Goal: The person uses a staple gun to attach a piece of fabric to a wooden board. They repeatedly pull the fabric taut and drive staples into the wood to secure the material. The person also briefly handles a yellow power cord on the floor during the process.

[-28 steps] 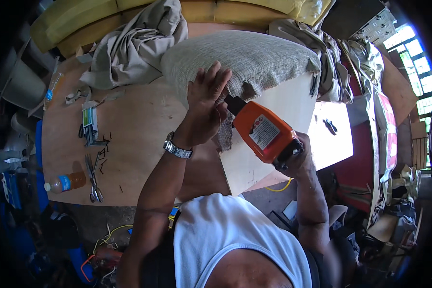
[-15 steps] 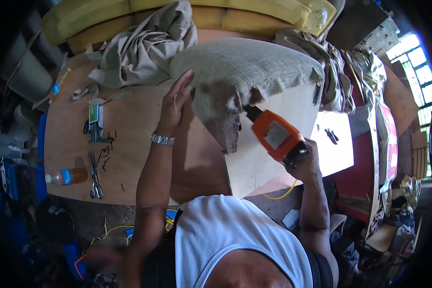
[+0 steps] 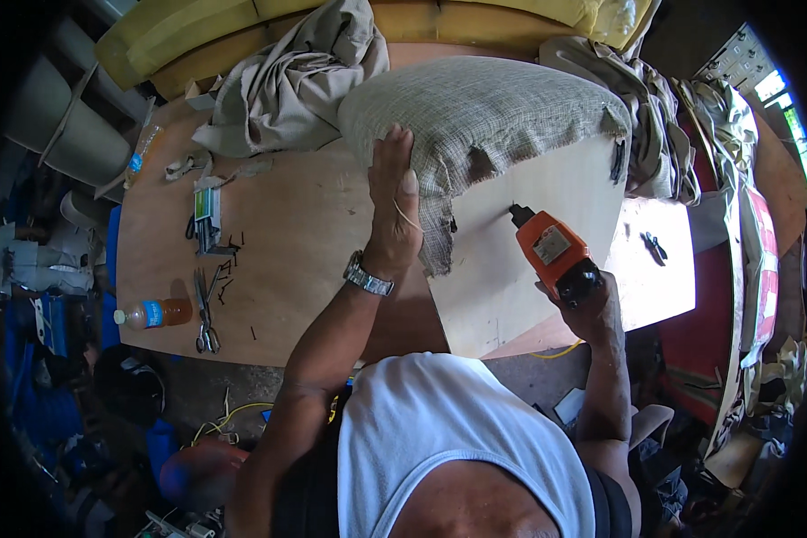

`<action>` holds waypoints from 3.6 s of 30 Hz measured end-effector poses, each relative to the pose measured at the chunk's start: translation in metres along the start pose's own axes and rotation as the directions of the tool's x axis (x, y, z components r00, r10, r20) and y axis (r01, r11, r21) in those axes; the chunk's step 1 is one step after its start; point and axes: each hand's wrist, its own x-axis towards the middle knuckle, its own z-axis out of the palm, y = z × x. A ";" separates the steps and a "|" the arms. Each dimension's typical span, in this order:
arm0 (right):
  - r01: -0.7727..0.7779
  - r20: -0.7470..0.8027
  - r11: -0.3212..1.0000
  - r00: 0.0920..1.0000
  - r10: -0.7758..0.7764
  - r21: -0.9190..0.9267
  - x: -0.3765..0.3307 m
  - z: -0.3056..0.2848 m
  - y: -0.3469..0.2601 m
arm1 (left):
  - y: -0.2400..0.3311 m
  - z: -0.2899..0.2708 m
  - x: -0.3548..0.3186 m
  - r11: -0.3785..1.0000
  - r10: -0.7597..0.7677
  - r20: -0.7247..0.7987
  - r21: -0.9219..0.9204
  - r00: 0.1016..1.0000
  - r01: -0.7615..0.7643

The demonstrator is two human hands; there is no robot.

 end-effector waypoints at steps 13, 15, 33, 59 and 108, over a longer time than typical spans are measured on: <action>0.445 0.015 0.891 0.894 -0.448 0.094 0.025 -0.014 -0.053 | 0.012 0.001 -0.005 0.998 0.042 0.031 0.045 0.999 -0.043; 0.458 0.064 0.888 0.886 -0.460 0.051 0.029 -0.015 -0.066 | 0.008 -0.001 -0.006 0.996 0.071 0.039 0.053 0.997 -0.073; 0.389 0.012 0.919 0.921 -0.390 0.065 0.032 -0.003 -0.063 | -0.007 -0.041 -0.005 0.913 -0.034 0.161 -0.396 0.986 0.096; 0.497 0.038 0.868 0.867 -0.497 0.005 0.032 -0.005 -0.072 | -0.038 -0.025 -0.031 0.961 -0.138 0.128 -0.224 0.982 0.164; 0.312 -0.242 0.933 0.933 -0.266 0.181 -0.003 0.006 -0.047 | 0.020 -0.013 0.053 0.983 0.087 0.320 0.125 0.944 -0.133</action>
